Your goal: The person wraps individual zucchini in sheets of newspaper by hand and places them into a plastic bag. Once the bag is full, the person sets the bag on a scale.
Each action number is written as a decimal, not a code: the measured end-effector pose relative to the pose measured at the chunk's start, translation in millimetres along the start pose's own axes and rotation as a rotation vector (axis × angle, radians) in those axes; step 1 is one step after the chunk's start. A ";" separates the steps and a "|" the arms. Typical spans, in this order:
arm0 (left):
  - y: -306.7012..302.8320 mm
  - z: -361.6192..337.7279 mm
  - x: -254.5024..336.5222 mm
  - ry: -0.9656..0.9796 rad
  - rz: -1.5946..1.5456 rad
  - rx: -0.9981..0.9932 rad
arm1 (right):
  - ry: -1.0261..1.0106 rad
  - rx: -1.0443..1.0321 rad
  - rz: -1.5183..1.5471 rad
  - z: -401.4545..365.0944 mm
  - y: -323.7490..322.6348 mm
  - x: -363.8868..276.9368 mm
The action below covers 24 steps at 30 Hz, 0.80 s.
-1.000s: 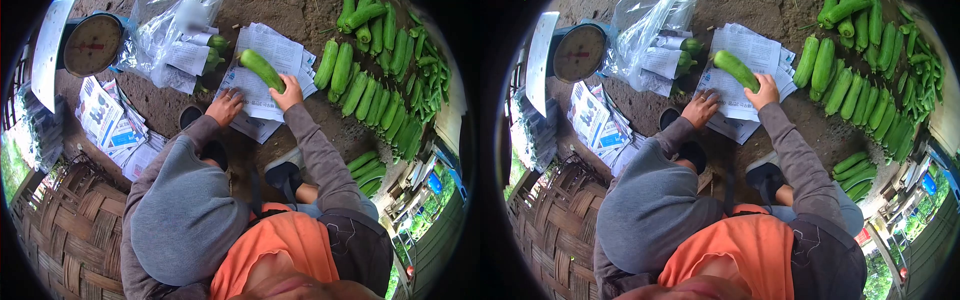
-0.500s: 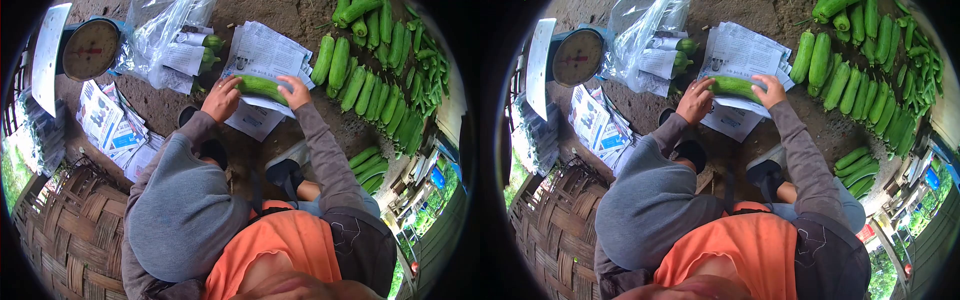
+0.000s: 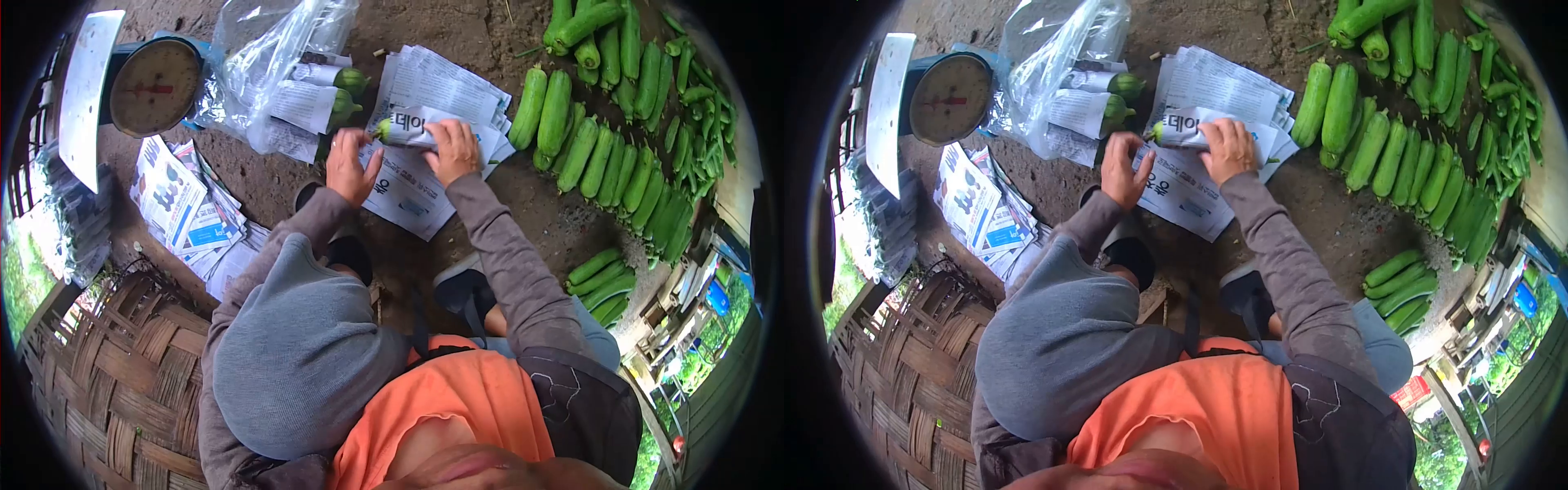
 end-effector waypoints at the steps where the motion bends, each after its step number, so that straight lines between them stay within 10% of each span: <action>1: 9.9 -12.3 -20.4 -0.132 -0.088 -0.056 | 0.013 -0.030 -0.015 8.1 0.1 3.5; 4: 88.7 -59.8 -76.6 -0.788 -0.631 -0.579 | -0.032 -0.126 0.049 20.8 4.3 5.1; 7: 100.0 -51.0 -35.6 -0.969 -1.033 -0.501 | 0.049 -0.089 0.262 11.8 11.0 11.8; 12: 113.5 -33.5 -26.0 -0.699 -1.347 -0.472 | 0.531 -0.162 0.865 -37.5 46.5 3.2; 15: 94.6 -26.9 -18.9 -0.653 -1.311 -0.391 | 0.099 -0.010 0.455 -22.5 -4.8 -24.1; 18: 71.9 -4.1 -7.2 -0.661 -1.332 -0.276 | 0.133 0.334 0.344 -8.4 -56.6 -12.2; 20: 57.2 13.8 -0.2 -0.658 -1.359 -0.220 | 0.482 0.175 0.999 -7.9 -16.5 23.5; 24: 27.7 45.3 12.1 -0.629 -1.241 -0.016 | -0.019 -0.018 0.454 32.6 -57.7 -71.3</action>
Point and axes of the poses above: each hand's wrist, its own z-axis towards the middle knuckle, its own y-axis out of the palm, x = y × z, the point moved 9 cm from there along z, towards the middle knuckle, and after that the axes turned 1 degree about -z, right-handed, at the moved point
